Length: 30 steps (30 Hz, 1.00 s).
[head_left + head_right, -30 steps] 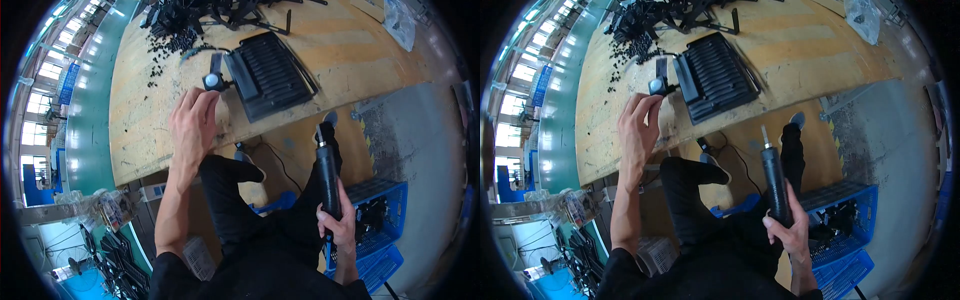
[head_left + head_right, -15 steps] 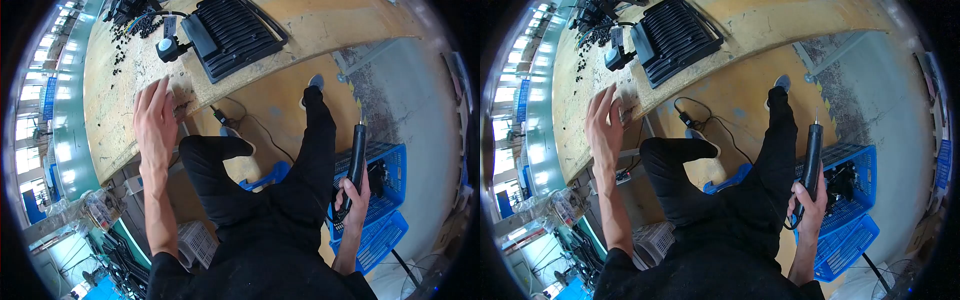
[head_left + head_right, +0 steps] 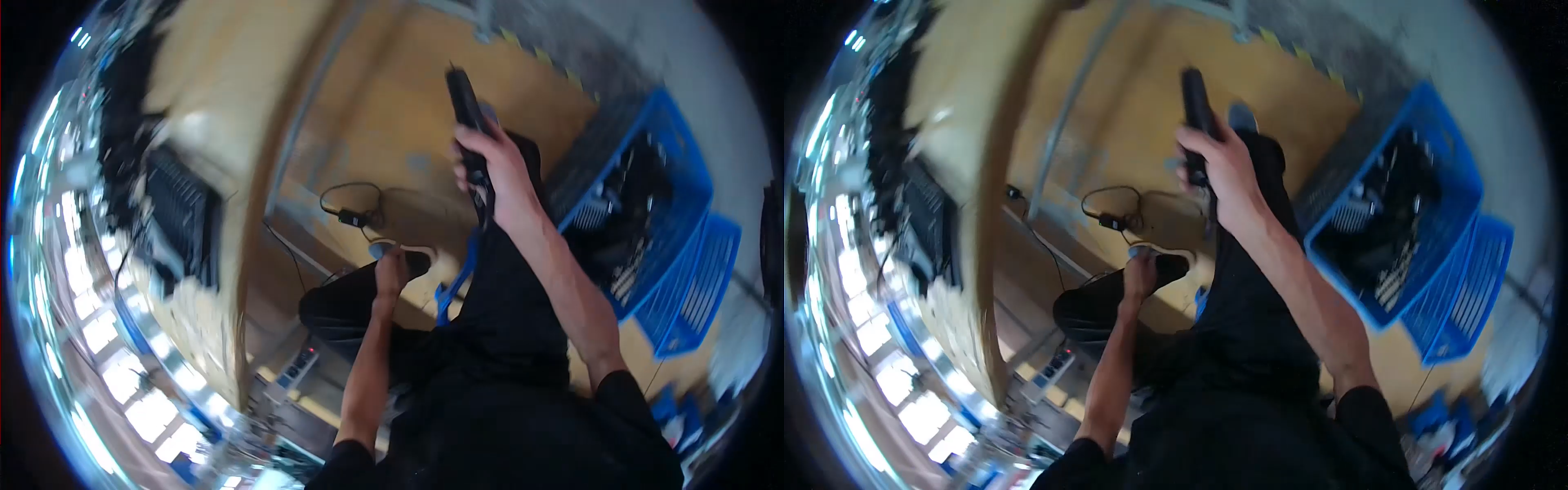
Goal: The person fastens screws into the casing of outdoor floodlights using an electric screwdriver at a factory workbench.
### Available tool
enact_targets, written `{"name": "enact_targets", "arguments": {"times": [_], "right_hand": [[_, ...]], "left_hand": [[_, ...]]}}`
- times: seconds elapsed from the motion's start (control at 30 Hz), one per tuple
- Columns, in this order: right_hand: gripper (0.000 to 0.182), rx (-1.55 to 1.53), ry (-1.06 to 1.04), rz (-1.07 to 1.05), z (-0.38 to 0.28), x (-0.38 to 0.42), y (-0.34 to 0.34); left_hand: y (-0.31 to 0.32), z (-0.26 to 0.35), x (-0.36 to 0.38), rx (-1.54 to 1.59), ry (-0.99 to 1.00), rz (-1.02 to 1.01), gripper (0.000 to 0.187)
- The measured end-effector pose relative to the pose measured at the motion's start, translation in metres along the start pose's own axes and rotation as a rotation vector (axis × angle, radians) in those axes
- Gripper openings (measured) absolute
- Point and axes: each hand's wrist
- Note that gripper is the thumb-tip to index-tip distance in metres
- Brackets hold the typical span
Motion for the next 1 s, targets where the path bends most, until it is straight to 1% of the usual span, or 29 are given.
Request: {"name": "enact_targets", "arguments": {"times": [0.03,0.07,0.1,0.13,0.17,0.2,0.27,0.3,0.33,0.37,0.4,0.47,0.5,0.57,0.63,0.67,0.73,0.77,0.83,0.87,0.9,0.93,0.97,1.0], "right_hand": [[0.037,-0.041,0.029,0.071,0.002,-0.005,-0.006],[0.043,-0.086,-0.012,0.087,0.000,-0.014,-0.009],[0.049,-0.124,-0.048,0.103,-0.002,-0.022,-0.013],[0.049,-0.144,-0.025,0.153,-0.001,-0.026,-0.017],[0.060,-0.093,-0.085,0.209,0.001,-0.028,-0.019],[0.072,-0.033,-0.150,0.256,0.001,-0.032,-0.021],[0.076,-0.035,-0.157,0.308,0.005,-0.035,-0.030],[0.075,-0.032,-0.156,0.329,0.006,-0.039,-0.038],[0.073,-0.028,-0.159,0.341,0.005,-0.042,-0.047],[0.069,-0.030,-0.140,0.408,0.003,-0.042,-0.052],[0.064,-0.029,-0.126,0.475,0.001,-0.041,-0.056],[0.055,-0.079,-0.078,0.496,-0.005,-0.040,-0.070],[0.055,-0.075,-0.070,0.510,-0.006,-0.040,-0.075],[0.052,-0.212,-0.001,0.321,-0.012,-0.044,-0.083],[0.052,-0.199,-0.027,0.317,-0.016,-0.049,-0.084],[0.051,-0.205,-0.036,0.311,-0.016,-0.049,-0.085],[0.051,-0.215,-0.063,0.307,-0.015,-0.050,-0.088],[0.057,-0.230,-0.036,0.357,-0.015,-0.046,-0.091],[0.067,-0.260,0.024,0.463,-0.018,-0.041,-0.096],[0.067,-0.259,0.010,0.468,-0.021,-0.041,-0.094],[0.070,-0.200,0.011,0.482,-0.022,-0.043,-0.089],[0.074,-0.139,0.013,0.497,-0.024,-0.044,-0.083],[0.083,-0.162,0.012,0.484,-0.025,-0.046,-0.081],[0.083,-0.161,0.004,0.484,-0.025,-0.050,-0.080]], "left_hand": [[0.051,-0.036,-0.006,0.017,0.045,0.005,0.033],[0.101,-0.069,-0.020,0.051,0.099,0.024,0.037],[0.135,-0.091,-0.034,0.184,-0.094,-0.104,0.039],[0.161,-0.109,-0.042,0.307,-0.312,-0.221,0.041],[0.179,-0.119,-0.047,0.387,-0.424,-0.195,0.040],[0.198,-0.131,-0.061,0.371,-0.424,-0.226,0.040],[0.236,-0.172,-0.075,0.500,-0.799,-0.136,0.039],[0.286,-0.229,-0.083,0.488,-0.803,-0.144,0.039],[0.325,-0.275,-0.093,0.514,-0.647,-0.086,0.026],[0.338,-0.306,-0.109,0.540,-0.489,-0.029,0.014],[0.352,-0.314,-0.126,0.543,-0.488,-0.027,0.014],[0.370,-0.329,-0.148,0.128,-0.448,-0.018,0.017],[0.375,-0.329,-0.145,0.124,-0.451,-0.033,0.017],[0.355,-0.311,-0.171,-0.241,-0.350,-0.277,0.025],[0.317,-0.271,-0.191,-0.589,-0.220,-0.497,0.033],[0.310,-0.232,-0.203,-0.770,-0.147,-0.602,0.038],[0.326,-0.271,-0.200,-0.803,0.092,-0.640,0.040],[0.330,-0.272,-0.200,-0.795,0.107,-0.634,0.040],[0.326,-0.256,-0.198,-0.881,-0.030,-0.524,0.036],[0.318,-0.245,-0.199,-0.874,-0.016,-0.520,0.036],[0.304,-0.227,-0.201,-0.846,0.020,-0.570,0.036],[0.301,-0.223,-0.201,-0.818,0.056,-0.620,0.035],[0.302,-0.217,-0.202,-0.809,0.066,-0.614,0.035],[0.307,-0.225,-0.199,-0.798,0.160,-0.669,0.035]]}}
Point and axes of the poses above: each hand's wrist, its own x-axis away from the middle knuckle, its own y-axis out of the palm, z = x × y, and after that the axes turned 15 degrees about z, right-handed
